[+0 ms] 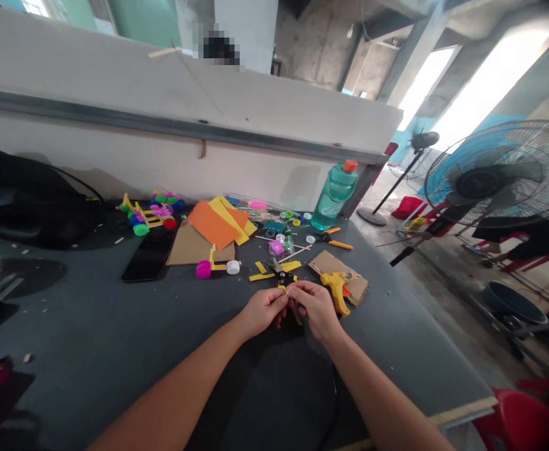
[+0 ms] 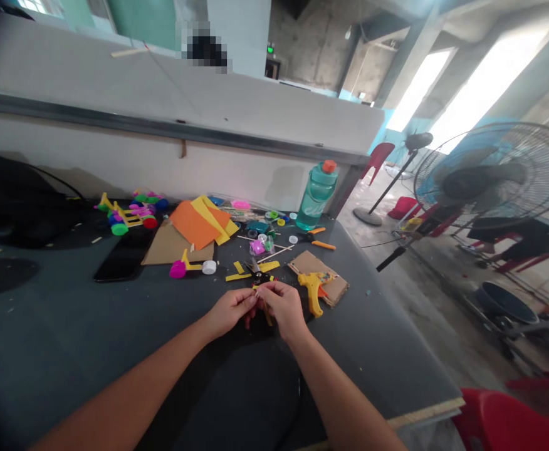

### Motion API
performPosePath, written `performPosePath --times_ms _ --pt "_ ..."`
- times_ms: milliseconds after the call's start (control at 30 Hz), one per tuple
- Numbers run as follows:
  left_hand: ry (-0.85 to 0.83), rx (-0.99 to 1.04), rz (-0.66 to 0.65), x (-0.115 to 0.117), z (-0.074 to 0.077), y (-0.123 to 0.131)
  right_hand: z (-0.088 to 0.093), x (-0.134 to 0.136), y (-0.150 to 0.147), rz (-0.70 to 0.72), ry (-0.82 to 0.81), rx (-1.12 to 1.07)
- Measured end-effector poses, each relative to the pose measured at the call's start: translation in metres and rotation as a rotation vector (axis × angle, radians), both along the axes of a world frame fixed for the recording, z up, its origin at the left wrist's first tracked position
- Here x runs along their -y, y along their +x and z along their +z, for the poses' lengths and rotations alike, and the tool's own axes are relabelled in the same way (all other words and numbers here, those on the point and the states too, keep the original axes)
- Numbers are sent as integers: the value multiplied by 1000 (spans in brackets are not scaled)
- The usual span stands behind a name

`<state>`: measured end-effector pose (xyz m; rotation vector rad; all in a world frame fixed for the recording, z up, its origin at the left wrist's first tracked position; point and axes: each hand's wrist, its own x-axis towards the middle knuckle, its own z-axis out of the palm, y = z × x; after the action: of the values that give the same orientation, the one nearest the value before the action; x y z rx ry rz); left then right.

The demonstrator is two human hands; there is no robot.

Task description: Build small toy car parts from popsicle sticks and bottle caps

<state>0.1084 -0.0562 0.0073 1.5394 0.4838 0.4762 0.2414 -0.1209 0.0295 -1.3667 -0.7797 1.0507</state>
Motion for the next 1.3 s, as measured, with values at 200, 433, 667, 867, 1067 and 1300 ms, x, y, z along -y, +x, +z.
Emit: performPosePath --times_ms 200,433,667,867,1067,1300 --pt "-88 69 -45 2 2 1 -1 0 0 33 -34 -250" --pt "88 -46 40 4 -3 0 0 1 -1 82 -15 -318" --pt "100 -38 85 5 0 1 -1 1 -3 29 26 -301" --pt "-378 138 -31 2 9 0 -1 1 -4 -1 54 -294" --pt "-487 137 -23 1 8 1 -2 2 -5 -4 82 -251" --pt "-266 67 46 4 -2 8 -8 3 -14 -129 64 -124"
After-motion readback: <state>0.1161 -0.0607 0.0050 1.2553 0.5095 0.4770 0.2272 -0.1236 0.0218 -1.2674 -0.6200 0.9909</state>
